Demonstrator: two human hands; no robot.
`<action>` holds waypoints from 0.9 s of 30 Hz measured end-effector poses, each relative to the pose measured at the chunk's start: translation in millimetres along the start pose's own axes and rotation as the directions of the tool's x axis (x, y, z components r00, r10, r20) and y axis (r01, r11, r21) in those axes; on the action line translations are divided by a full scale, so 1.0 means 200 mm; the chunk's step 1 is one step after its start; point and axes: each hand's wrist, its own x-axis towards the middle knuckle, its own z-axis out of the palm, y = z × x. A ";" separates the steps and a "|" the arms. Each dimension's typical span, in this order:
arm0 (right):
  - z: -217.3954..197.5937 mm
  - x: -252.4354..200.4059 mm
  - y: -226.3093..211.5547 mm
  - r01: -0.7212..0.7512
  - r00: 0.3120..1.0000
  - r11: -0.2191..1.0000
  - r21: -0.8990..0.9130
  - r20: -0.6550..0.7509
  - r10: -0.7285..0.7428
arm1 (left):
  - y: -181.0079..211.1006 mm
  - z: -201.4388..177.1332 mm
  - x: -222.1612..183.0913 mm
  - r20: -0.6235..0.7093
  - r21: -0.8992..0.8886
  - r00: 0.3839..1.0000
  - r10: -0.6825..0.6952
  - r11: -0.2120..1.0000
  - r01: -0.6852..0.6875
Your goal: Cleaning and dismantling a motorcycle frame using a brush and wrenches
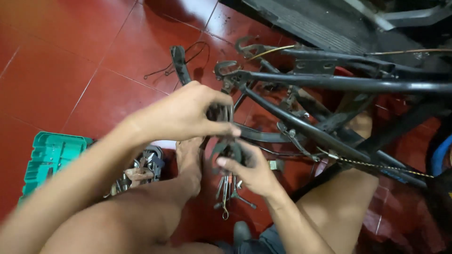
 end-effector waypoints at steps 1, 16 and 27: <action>-0.01 0.02 0.00 0.003 1.000 1.000 -0.001 0.000 -0.003 | -0.05 0.05 0.01 -0.001 0.003 1.000 0.001 1.000 -0.001; 0.07 0.13 -0.21 0.053 0.975 0.975 -0.216 -0.200 -0.097 | -0.39 0.21 0.11 -0.457 -0.703 0.852 -0.255 0.691 -0.170; 0.01 0.20 -0.11 -0.025 0.959 0.930 -0.367 -0.271 -0.081 | -0.41 0.32 0.20 -0.450 -0.789 0.848 -0.281 0.569 -0.230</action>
